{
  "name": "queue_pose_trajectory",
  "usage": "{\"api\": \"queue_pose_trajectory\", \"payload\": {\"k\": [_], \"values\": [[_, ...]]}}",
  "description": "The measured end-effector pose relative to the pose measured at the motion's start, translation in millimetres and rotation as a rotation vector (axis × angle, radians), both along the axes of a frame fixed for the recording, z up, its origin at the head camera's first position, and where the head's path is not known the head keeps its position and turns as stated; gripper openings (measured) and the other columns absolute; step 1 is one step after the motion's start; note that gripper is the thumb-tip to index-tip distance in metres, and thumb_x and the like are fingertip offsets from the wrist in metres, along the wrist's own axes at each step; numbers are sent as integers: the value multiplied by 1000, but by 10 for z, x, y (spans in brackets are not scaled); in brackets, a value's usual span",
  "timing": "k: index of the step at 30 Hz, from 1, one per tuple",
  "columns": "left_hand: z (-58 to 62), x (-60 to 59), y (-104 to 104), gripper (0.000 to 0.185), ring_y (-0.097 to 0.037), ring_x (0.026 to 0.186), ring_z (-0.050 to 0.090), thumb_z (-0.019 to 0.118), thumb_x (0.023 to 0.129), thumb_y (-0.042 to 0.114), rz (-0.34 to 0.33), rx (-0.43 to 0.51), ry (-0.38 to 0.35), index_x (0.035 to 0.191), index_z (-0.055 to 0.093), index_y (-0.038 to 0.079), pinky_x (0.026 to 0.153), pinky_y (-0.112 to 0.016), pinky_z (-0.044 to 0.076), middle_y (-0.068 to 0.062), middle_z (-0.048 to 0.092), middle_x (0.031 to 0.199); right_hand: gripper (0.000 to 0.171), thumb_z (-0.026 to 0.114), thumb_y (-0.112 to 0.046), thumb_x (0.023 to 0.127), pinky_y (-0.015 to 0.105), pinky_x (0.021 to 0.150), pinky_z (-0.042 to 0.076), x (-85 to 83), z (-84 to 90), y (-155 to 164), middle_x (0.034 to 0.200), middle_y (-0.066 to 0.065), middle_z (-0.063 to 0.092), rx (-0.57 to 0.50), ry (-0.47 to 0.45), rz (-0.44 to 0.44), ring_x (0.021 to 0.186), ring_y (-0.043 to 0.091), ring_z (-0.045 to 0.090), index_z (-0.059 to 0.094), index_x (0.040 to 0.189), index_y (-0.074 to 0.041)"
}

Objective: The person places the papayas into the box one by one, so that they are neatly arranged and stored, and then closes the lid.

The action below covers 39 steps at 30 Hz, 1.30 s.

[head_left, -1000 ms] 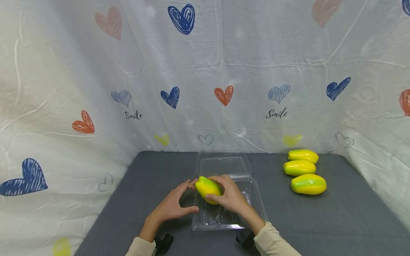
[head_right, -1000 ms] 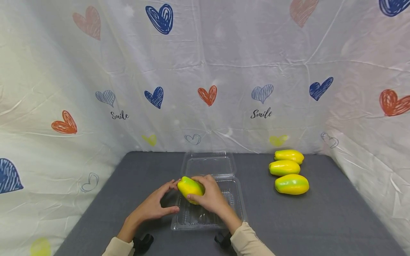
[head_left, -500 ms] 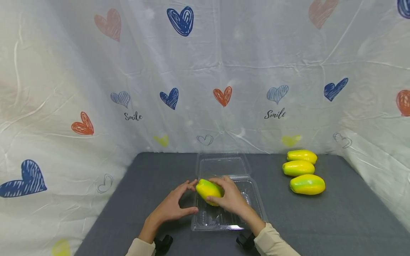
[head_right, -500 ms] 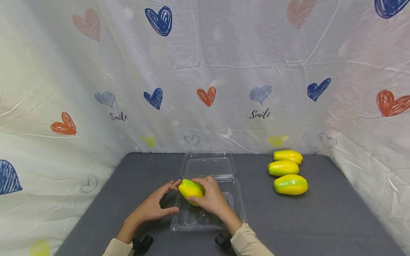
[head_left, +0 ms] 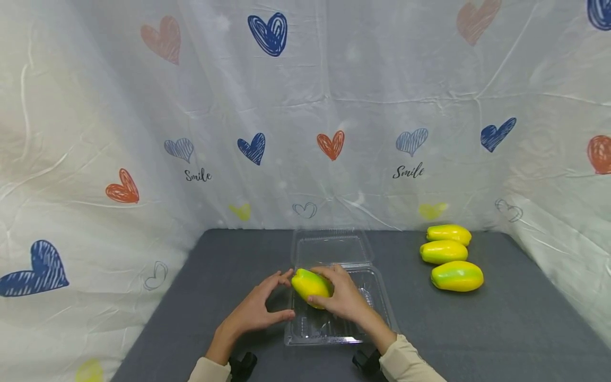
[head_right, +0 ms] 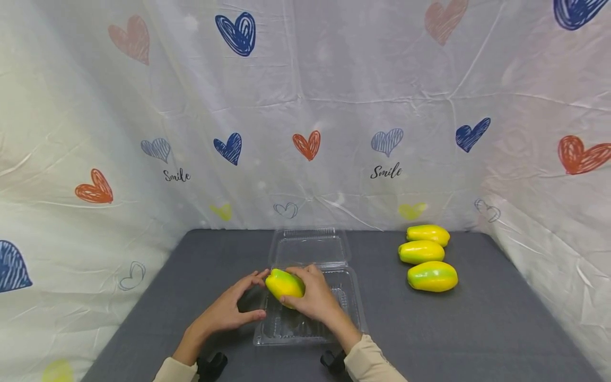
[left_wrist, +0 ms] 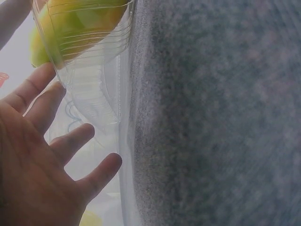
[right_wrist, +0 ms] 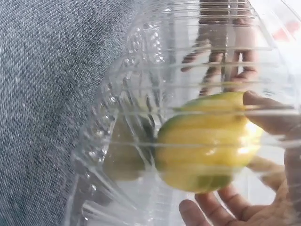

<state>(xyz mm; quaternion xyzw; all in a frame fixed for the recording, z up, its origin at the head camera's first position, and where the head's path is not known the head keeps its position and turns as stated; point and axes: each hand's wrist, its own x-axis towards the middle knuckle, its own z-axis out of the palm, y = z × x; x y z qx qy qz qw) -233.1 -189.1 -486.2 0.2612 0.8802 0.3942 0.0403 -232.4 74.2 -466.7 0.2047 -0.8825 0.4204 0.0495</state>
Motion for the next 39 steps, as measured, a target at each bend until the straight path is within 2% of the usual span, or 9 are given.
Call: {"api": "queue_pose_trajectory", "payload": {"k": [4,13,18,23,29,34,39], "values": [[2,4,1,57,-35,157,23,81,86,45,0,-3,10,130,55,20,116,-74,25,13,34,165,63,89,-30,79,45,87,53,12,21,38,113,9,61,-12,16,9,101,21,57,65,135,-14],[14,5,8,53,-33,158,21,80,87,44,10,-5,-9,129,55,22,118,-74,22,17,32,165,66,87,-31,81,57,93,53,43,64,249,118,19,63,-29,29,58,109,37,60,62,139,-10],[11,7,6,54,-35,157,22,80,87,43,7,6,3,129,55,21,117,-75,22,14,34,165,64,84,-31,84,52,90,53,50,74,399,123,17,64,-39,20,73,110,37,59,61,140,-11],[13,6,10,53,-36,157,22,80,87,42,5,10,5,128,54,21,116,-76,22,12,34,165,60,82,-31,86,48,89,54,76,163,566,125,7,65,-77,3,55,112,27,58,60,141,-17],[16,-2,3,52,-36,157,21,81,87,40,5,21,-1,128,54,21,116,-76,22,12,34,165,52,83,-25,86,42,87,56,71,227,769,119,-3,67,-130,111,-31,106,11,58,65,135,-21],[12,-12,0,53,-32,158,20,81,87,41,12,9,-15,129,54,23,119,-74,20,16,33,164,48,83,-19,86,39,86,57,37,222,940,117,-2,67,-155,194,-102,104,17,61,67,132,-18],[3,-6,3,53,-35,158,21,81,87,41,4,16,-10,129,54,21,117,-75,21,13,34,165,47,81,-15,88,36,85,56,15,214,1121,115,0,67,-163,225,-155,103,19,60,67,132,-15]]}}
